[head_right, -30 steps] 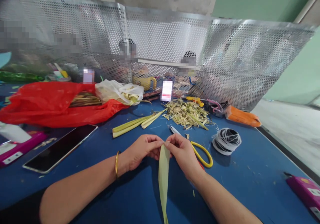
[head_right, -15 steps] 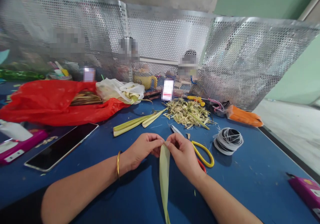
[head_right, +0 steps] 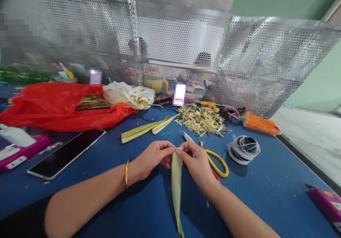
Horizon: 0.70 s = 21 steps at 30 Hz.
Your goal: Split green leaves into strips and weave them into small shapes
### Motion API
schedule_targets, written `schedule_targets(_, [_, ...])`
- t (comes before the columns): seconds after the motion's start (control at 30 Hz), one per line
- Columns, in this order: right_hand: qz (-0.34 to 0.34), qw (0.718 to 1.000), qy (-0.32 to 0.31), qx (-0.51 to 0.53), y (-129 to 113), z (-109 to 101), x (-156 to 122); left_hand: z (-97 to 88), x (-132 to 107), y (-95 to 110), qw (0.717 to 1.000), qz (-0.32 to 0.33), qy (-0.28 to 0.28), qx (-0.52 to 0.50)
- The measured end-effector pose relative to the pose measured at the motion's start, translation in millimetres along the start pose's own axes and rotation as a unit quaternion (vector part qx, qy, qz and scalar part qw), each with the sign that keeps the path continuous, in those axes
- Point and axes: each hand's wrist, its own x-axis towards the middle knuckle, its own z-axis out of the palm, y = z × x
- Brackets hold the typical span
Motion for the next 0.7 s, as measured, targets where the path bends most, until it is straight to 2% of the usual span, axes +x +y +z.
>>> schedule_targets(0.17, [-0.06, 0.998, -0.006, -0.012, 2.3, -0.4, -0.9, -0.5, 1.3, -0.7, 1.0, 0.0, 0.005, -0.01])
schedule_targets(0.23, [-0.041, 0.999, -0.006, 0.008, 2.8, 0.0, -1.3, -0.8, 1.7, -0.2, 1.0, -0.001, 0.015, -0.009])
schedule_targets(0.4, [0.064, 0.995, -0.034, 0.071, 2.4, 1.4, -2.2, -1.1, 1.6, 1.5, 0.999, 0.007, 0.04, 0.001])
schedule_targets(0.6, [0.04, 0.996, -0.017, 0.08, 0.8, 1.8, -1.7, -1.1, 1.0, -0.5, 1.0, -0.003, -0.005, -0.019])
schedule_targets(0.7, [0.019, 0.997, -0.008, 0.072, -0.4, 2.3, -1.5, -1.4, 1.7, -2.1, 1.0, -0.011, -0.009, -0.022])
